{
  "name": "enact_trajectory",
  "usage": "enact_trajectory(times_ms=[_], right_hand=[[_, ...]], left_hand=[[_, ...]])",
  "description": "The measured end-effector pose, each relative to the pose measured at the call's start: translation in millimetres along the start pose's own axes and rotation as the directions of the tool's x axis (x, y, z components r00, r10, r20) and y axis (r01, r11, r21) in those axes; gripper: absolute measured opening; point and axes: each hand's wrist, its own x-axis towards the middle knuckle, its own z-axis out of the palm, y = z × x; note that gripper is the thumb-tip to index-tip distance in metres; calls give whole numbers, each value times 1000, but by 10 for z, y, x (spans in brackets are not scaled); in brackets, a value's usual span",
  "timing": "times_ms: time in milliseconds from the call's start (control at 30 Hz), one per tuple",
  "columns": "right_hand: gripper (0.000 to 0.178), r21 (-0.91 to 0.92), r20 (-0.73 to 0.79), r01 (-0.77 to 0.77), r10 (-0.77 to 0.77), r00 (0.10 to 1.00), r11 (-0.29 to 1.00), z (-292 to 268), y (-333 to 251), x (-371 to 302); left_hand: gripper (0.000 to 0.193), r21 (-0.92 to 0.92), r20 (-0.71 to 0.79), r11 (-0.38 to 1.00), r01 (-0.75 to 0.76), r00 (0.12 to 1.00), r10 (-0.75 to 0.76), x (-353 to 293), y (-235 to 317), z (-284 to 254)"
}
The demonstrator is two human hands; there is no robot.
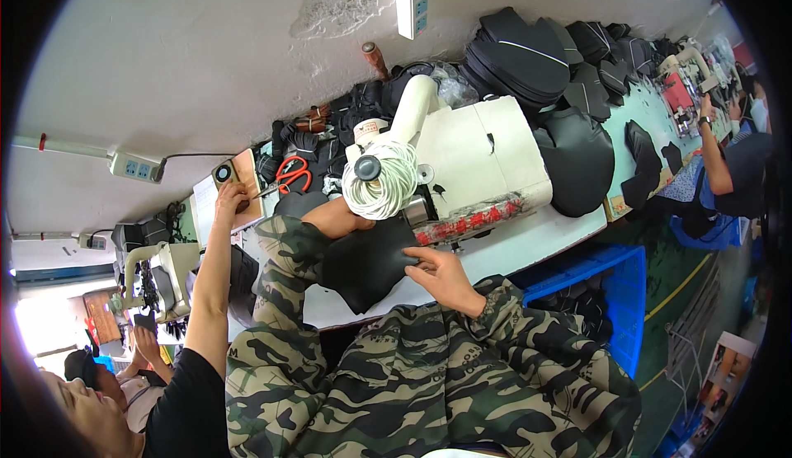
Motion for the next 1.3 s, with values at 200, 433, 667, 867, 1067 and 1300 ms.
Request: enact_trajectory(times_ms=[200, 433, 667, 867, 1067, 1300], right_hand=[[66, -196, -323, 219, -274, 906, 956, -272, -64, -174], [32, -538, -180, 454, -623, 761, 710, -774, -583, 53], [42, -916, 59, 257, -531, 845, 308, -1057, -905, 143], [40, -849, -77, 288, -644, 761, 443, -1183, -330, -166], [40, -849, -171, 213, -635, 753, 483, -1444, -233, -167], [39, -937, 23, 236, -631, 776, 256, -1474, -242, 144]], left_hand=[[38, 211, -246, 946, -246, 923, 295, 83, 309, 263], [33, 293, -196, 943, -160, 955, 223, 34, 152, 264], [22, -174, -650, 982, 77, 740, -173, -448, -350, 906], [16, -446, -589, 885, 132, 702, -401, -864, -348, 1134], [15, -492, -572, 857, 154, 685, -451, -888, -305, 1293], [14, -374, -610, 924, 80, 729, -310, -865, -88, 1268]])
